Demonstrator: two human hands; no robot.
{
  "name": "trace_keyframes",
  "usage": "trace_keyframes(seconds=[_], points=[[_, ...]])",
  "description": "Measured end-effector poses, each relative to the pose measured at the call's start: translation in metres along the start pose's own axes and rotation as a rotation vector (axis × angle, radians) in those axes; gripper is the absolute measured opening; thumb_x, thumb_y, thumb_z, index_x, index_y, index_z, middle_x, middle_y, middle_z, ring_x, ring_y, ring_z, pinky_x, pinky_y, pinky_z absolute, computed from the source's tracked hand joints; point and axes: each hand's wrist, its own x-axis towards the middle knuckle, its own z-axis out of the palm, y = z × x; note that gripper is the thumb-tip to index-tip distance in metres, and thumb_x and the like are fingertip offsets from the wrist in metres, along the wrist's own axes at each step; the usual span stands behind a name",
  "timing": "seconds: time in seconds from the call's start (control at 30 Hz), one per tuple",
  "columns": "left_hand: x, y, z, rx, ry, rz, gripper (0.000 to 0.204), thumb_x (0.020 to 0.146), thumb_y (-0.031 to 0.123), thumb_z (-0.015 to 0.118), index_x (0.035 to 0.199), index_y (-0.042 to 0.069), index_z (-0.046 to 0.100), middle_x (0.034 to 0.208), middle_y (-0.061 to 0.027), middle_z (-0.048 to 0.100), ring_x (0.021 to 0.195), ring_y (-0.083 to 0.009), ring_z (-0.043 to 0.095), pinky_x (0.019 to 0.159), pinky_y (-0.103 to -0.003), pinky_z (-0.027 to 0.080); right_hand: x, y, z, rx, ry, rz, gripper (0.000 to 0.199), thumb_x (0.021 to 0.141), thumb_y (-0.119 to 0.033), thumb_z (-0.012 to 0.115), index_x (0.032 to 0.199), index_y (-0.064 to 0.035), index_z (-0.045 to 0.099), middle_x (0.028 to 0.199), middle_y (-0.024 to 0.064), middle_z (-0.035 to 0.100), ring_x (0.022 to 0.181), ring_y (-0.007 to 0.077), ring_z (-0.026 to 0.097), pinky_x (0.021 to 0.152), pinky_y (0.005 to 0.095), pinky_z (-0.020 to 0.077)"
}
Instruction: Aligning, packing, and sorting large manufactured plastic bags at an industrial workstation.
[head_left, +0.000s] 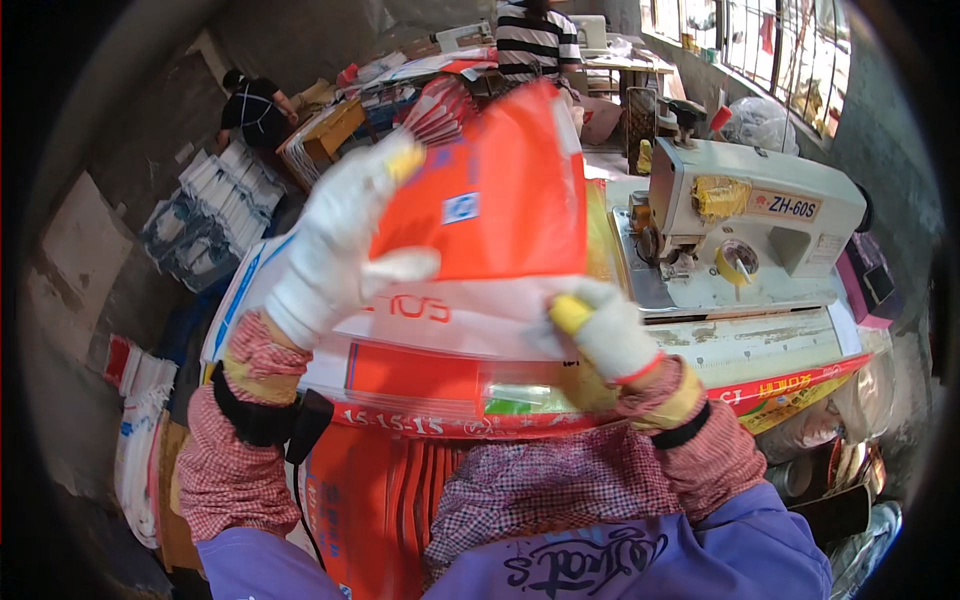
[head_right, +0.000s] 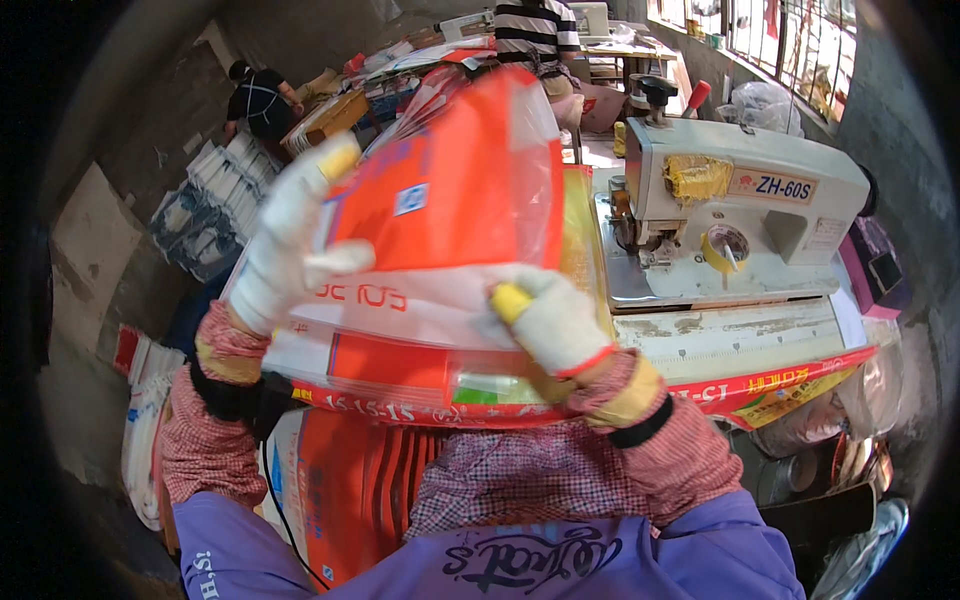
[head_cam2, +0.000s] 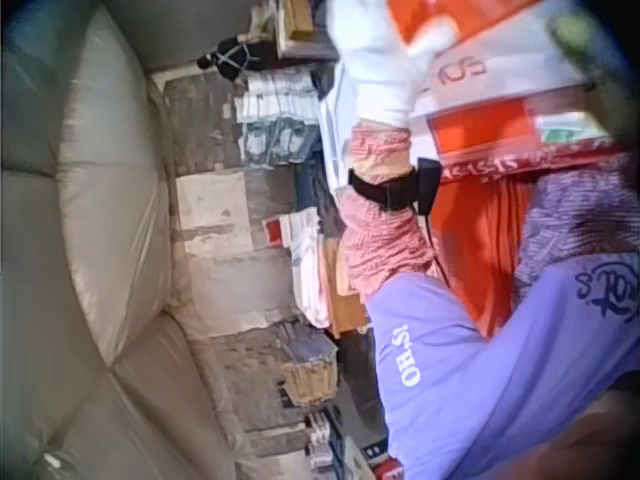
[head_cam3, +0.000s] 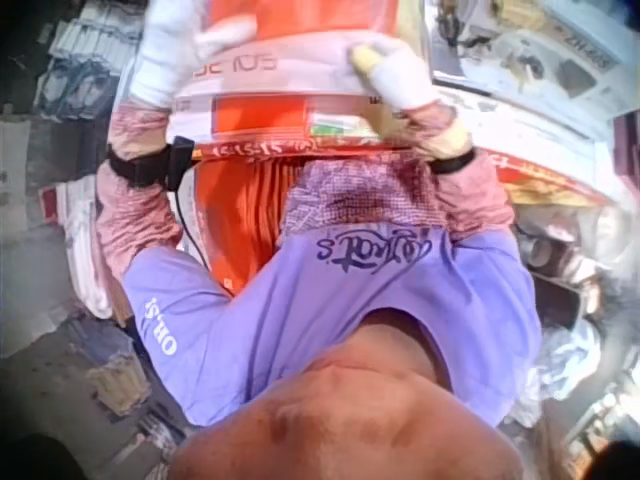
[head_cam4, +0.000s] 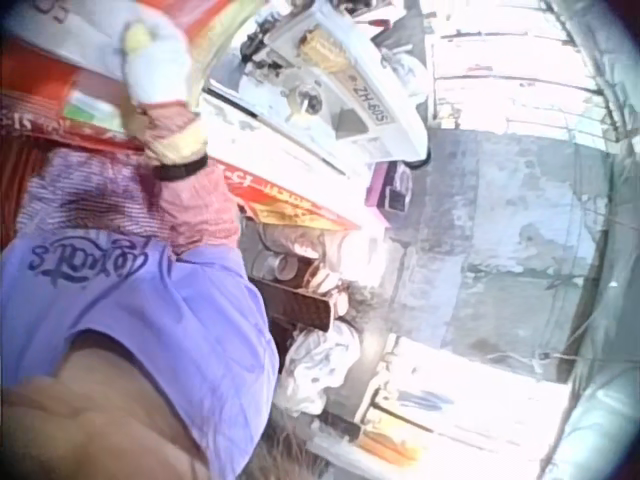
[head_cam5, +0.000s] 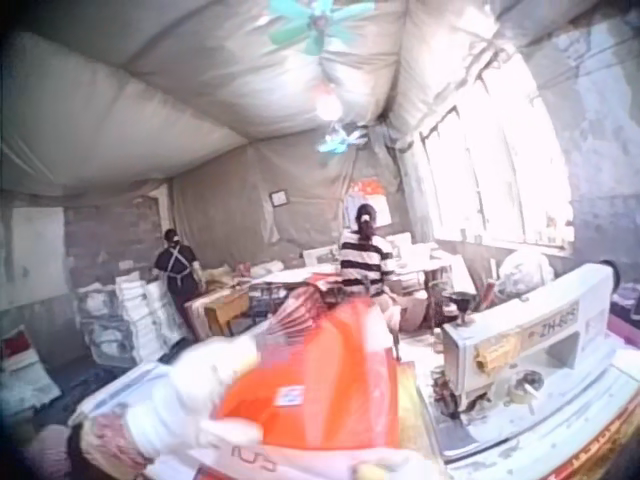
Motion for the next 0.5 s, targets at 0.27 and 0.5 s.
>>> trace_keyframes(seconds=[0.27, 0.5], points=[[-0.183, -0.003, 0.083, 0.196, -0.614, -0.419, 0.041, 0.075, 0.019, 0.066, 0.113, 0.008, 0.059, 0.115, -0.0089, 0.06, 0.094, -0.0272, 0.061, 0.079, -0.037, 0.05, -0.021, 0.091, -0.047, 0.05, 0.11, -0.125, 0.022, 0.089, -0.018, 0.057, 0.105, -0.0019, 0.062, 0.081, 0.0063, 0.065, 0.071, 0.0127, 0.061, 0.063, 0.027, 0.0492], [-0.285, -0.046, 0.125, 0.225, -0.537, -0.641, 0.025, 0.083, 0.011, 0.054, 0.105, 0.01, 0.066, 0.095, -0.0098, 0.068, 0.086, -0.023, 0.065, 0.076, -0.033, 0.051, -0.05, 0.074, 0.014, 0.093, 0.032, -0.067, 0.013, 0.081, -0.009, 0.059, 0.091, -0.005, 0.068, 0.083, 0.0114, 0.068, 0.079, 0.0189, 0.065, 0.068, 0.031, 0.0505]])
